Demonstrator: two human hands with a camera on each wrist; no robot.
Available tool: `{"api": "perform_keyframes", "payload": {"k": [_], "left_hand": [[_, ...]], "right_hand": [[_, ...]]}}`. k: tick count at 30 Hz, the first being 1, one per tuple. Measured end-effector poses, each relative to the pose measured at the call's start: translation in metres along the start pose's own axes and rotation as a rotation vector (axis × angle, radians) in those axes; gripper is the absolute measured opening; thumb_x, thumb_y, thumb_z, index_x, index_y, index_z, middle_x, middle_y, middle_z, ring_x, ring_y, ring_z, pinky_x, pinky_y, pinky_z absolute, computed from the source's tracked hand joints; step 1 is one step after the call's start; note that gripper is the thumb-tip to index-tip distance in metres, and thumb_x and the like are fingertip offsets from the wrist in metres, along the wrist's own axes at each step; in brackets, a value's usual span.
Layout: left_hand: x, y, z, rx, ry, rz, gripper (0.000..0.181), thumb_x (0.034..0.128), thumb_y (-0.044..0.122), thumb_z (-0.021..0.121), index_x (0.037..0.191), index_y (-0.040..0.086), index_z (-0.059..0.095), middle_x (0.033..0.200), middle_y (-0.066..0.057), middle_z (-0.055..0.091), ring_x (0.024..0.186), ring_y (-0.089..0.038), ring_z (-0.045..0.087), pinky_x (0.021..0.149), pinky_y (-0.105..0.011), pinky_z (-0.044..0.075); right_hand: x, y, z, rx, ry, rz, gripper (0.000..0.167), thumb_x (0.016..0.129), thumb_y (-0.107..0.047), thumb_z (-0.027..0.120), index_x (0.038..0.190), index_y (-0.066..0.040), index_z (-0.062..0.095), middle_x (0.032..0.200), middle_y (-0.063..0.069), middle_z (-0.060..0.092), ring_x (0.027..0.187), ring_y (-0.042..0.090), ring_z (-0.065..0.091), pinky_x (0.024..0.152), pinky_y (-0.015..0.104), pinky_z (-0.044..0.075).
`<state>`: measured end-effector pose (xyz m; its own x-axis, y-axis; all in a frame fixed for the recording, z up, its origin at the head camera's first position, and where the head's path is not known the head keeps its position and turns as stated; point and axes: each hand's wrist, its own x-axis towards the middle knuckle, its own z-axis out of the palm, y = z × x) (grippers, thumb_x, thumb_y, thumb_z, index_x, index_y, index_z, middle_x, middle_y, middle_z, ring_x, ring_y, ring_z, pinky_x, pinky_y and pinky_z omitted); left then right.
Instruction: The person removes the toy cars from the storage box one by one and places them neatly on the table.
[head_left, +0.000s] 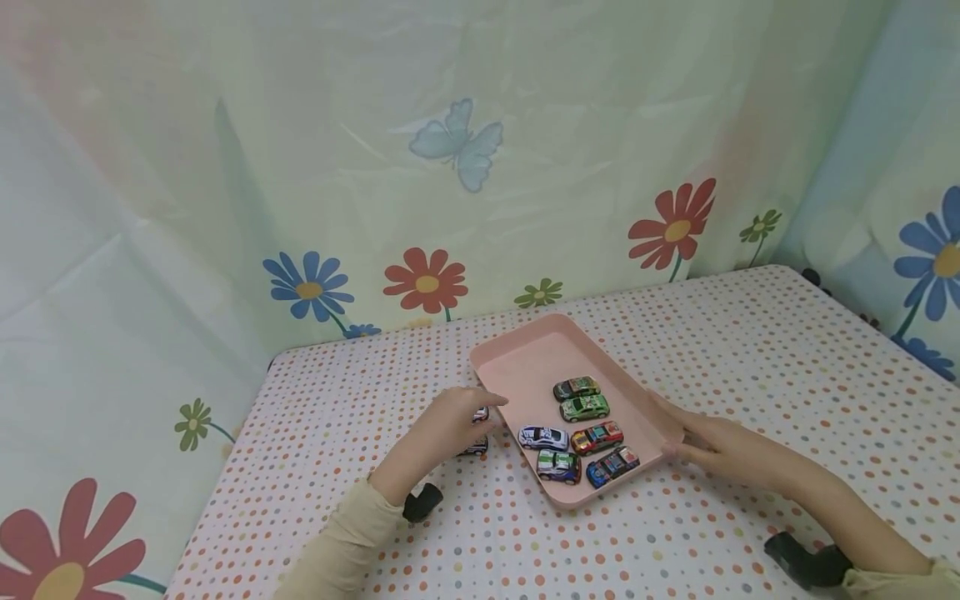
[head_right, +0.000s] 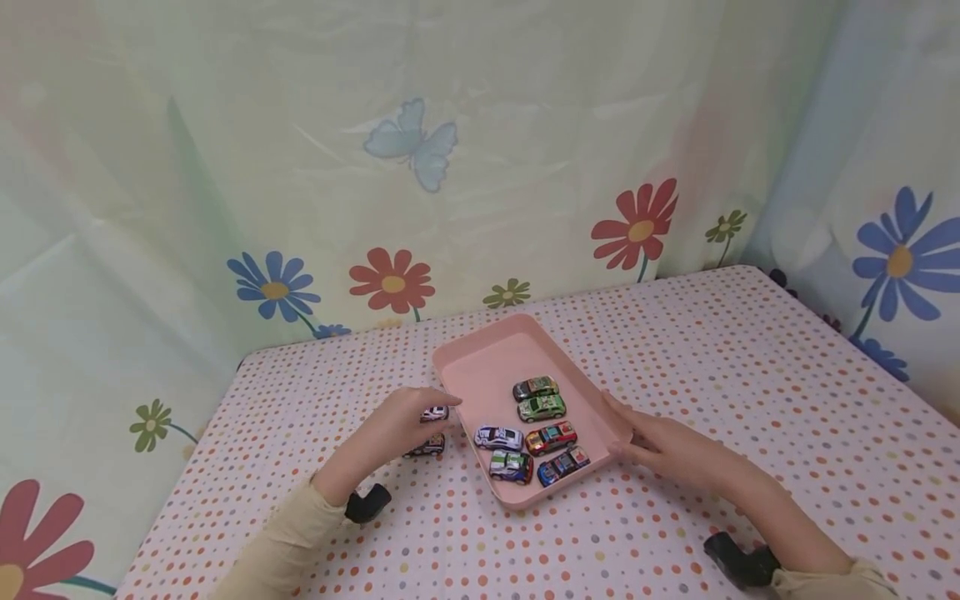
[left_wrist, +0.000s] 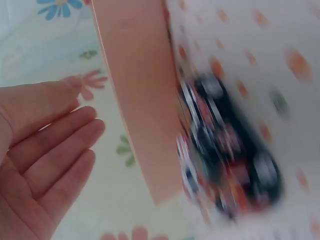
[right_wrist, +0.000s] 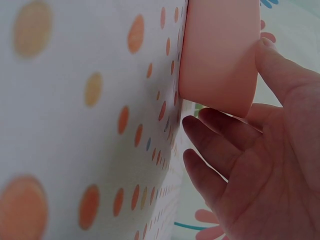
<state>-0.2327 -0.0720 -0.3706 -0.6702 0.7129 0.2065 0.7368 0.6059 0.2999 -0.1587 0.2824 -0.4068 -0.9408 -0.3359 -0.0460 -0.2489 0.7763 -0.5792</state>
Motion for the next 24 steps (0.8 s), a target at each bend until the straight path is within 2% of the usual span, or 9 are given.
{"api": "perform_keyframes", "payload": {"k": [2, 3, 4, 5, 8, 10, 11, 15, 24], "left_hand": [[0.008, 0.007, 0.004, -0.014, -0.016, 0.01, 0.028, 0.0852, 0.009, 0.069, 0.113, 0.005, 0.067, 0.108, -0.005, 0.066, 0.083, -0.01, 0.062, 0.07, -0.021, 0.047], [0.012, 0.011, 0.006, -0.018, -0.034, 0.014, 0.028, 0.0856, 0.01, 0.069, 0.113, 0.006, 0.067, 0.109, -0.004, 0.066, 0.078, -0.01, 0.062, 0.068, -0.02, 0.047], [0.015, 0.014, 0.009, -0.012, -0.053, 0.016, 0.028, 0.0856, 0.011, 0.069, 0.114, 0.008, 0.068, 0.11, -0.002, 0.066, 0.084, -0.009, 0.062, 0.071, -0.019, 0.047], [0.019, 0.017, 0.011, -0.015, -0.079, 0.015, 0.029, 0.0856, 0.01, 0.069, 0.114, 0.008, 0.068, 0.11, -0.001, 0.066, 0.083, -0.009, 0.062, 0.07, -0.018, 0.046], [0.028, 0.024, 0.018, 0.028, -0.159, 0.02, 0.029, 0.0852, 0.011, 0.07, 0.114, 0.011, 0.068, 0.109, 0.003, 0.066, 0.087, -0.007, 0.061, 0.071, -0.017, 0.046], [0.033, 0.027, 0.022, 0.059, -0.196, 0.018, 0.028, 0.0843, 0.012, 0.071, 0.113, 0.012, 0.069, 0.108, 0.004, 0.066, 0.097, -0.006, 0.059, 0.079, -0.017, 0.045], [0.035, 0.028, 0.024, 0.073, -0.21, 0.019, 0.028, 0.084, 0.012, 0.071, 0.112, 0.012, 0.069, 0.107, 0.005, 0.066, 0.097, -0.006, 0.059, 0.079, -0.017, 0.045], [0.04, 0.031, 0.029, 0.099, -0.234, 0.015, 0.028, 0.081, 0.013, 0.075, 0.109, 0.011, 0.07, 0.103, 0.004, 0.067, 0.096, -0.006, 0.059, 0.083, -0.018, 0.044], [0.049, 0.031, 0.038, 0.144, -0.272, -0.027, 0.025, 0.0772, 0.016, 0.078, 0.101, 0.014, 0.071, 0.092, 0.007, 0.066, 0.082, -0.005, 0.058, 0.074, -0.019, 0.046]], "right_hand": [[0.0, 0.0, 0.0, -0.003, 0.001, -0.004, 0.075, 0.093, -0.042, 0.054, 0.147, 0.0, 0.023, 0.138, 0.036, 0.029, 0.119, 0.055, 0.035, 0.092, 0.064, 0.032], [0.0, 0.0, 0.001, -0.004, 0.001, -0.005, 0.075, 0.093, -0.043, 0.054, 0.147, 0.0, 0.023, 0.138, 0.036, 0.029, 0.119, 0.055, 0.035, 0.092, 0.064, 0.032], [0.0, 0.001, 0.001, -0.003, 0.001, -0.006, 0.075, 0.093, -0.043, 0.054, 0.147, 0.0, 0.023, 0.138, 0.036, 0.029, 0.119, 0.055, 0.035, 0.092, 0.064, 0.032], [0.0, 0.0, 0.001, -0.003, -0.001, -0.006, 0.075, 0.093, -0.043, 0.054, 0.147, 0.0, 0.023, 0.138, 0.036, 0.029, 0.119, 0.055, 0.035, 0.092, 0.064, 0.032], [0.0, 0.0, 0.0, -0.001, -0.004, -0.003, 0.076, 0.093, -0.043, 0.054, 0.147, 0.0, 0.023, 0.138, 0.036, 0.029, 0.119, 0.055, 0.034, 0.091, 0.064, 0.032], [0.001, 0.0, 0.0, -0.002, -0.005, -0.004, 0.076, 0.093, -0.043, 0.054, 0.147, 0.0, 0.023, 0.138, 0.036, 0.029, 0.119, 0.055, 0.034, 0.092, 0.064, 0.032], [0.001, 0.0, 0.0, -0.001, -0.008, -0.003, 0.076, 0.093, -0.043, 0.054, 0.147, 0.0, 0.022, 0.139, 0.036, 0.028, 0.12, 0.055, 0.033, 0.092, 0.064, 0.031], [0.002, 0.0, 0.0, 0.001, -0.016, -0.004, 0.077, 0.093, -0.043, 0.053, 0.147, 0.0, 0.021, 0.139, 0.036, 0.027, 0.12, 0.055, 0.033, 0.093, 0.064, 0.031], [0.0, 0.002, 0.001, 0.005, 0.005, -0.023, 0.074, 0.093, -0.041, 0.054, 0.148, -0.002, 0.022, 0.139, 0.035, 0.029, 0.119, 0.054, 0.035, 0.092, 0.064, 0.032]]}}
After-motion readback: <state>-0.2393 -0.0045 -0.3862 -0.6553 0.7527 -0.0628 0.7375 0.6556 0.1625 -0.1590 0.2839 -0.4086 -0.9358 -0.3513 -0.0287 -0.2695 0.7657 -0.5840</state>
